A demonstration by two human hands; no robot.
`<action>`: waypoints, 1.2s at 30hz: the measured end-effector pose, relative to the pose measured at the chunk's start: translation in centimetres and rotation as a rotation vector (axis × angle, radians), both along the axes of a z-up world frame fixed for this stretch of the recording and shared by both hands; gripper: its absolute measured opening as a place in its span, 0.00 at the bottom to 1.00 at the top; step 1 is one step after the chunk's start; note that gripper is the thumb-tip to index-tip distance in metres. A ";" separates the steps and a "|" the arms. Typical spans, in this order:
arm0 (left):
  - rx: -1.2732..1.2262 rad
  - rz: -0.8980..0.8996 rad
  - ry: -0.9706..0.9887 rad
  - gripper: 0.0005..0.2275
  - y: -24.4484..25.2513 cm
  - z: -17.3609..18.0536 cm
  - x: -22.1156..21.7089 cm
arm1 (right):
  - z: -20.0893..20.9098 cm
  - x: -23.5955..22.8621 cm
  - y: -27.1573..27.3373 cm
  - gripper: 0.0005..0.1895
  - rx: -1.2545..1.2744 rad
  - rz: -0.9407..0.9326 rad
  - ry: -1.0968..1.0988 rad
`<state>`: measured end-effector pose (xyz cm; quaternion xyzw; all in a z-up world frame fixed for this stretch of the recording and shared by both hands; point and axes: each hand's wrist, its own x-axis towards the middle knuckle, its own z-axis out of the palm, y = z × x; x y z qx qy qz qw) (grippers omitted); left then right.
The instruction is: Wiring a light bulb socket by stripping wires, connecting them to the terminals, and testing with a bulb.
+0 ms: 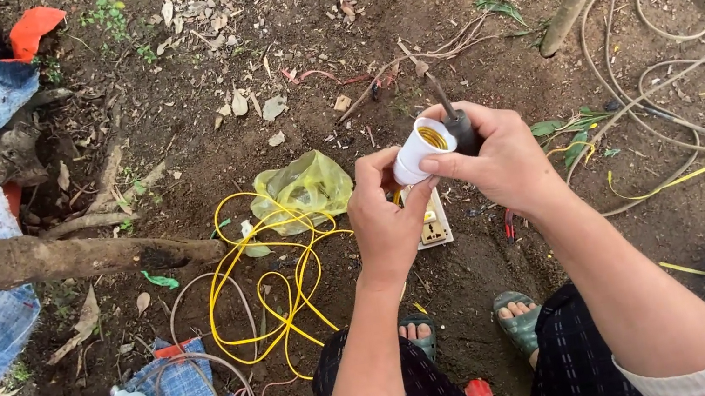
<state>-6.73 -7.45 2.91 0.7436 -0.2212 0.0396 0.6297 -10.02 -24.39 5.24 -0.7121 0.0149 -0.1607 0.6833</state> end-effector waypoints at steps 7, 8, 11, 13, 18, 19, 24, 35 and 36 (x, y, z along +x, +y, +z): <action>-0.206 -0.367 0.283 0.21 1.1 -1.2 1.2 | 1.0 -0.3 0.4 0.25 0.005 -0.055 0.033; -0.205 -0.364 0.283 0.21 1.1 -1.4 1.2 | 0.9 -0.3 0.5 0.25 0.006 -0.052 0.034; -0.226 -0.326 0.244 0.21 0.7 -1.3 1.0 | 1.0 -0.4 0.8 0.26 0.009 -0.075 0.037; 0.036 -0.005 -0.046 0.22 0.2 -0.5 0.6 | 1.3 -0.5 1.4 0.25 0.009 -0.087 0.038; -0.071 -0.193 0.069 0.29 0.8 1.9 0.3 | 1.3 -0.4 1.3 0.26 0.094 -0.098 0.026; -0.118 -0.311 0.186 0.32 1.0 2.0 0.3 | 1.1 -0.4 1.2 0.26 0.083 -0.106 0.027; -0.120 -0.223 0.133 0.22 1.0 -0.4 1.0 | 0.8 -0.4 1.1 0.26 0.062 -0.098 0.025; -0.225 -0.357 0.253 0.20 1.3 -1.1 1.2 | 0.5 -0.4 1.2 0.28 0.078 -0.106 0.034; -0.227 -0.303 0.216 0.20 1.1 -0.5 0.9 | 0.6 -0.4 1.3 0.27 0.079 -0.112 0.034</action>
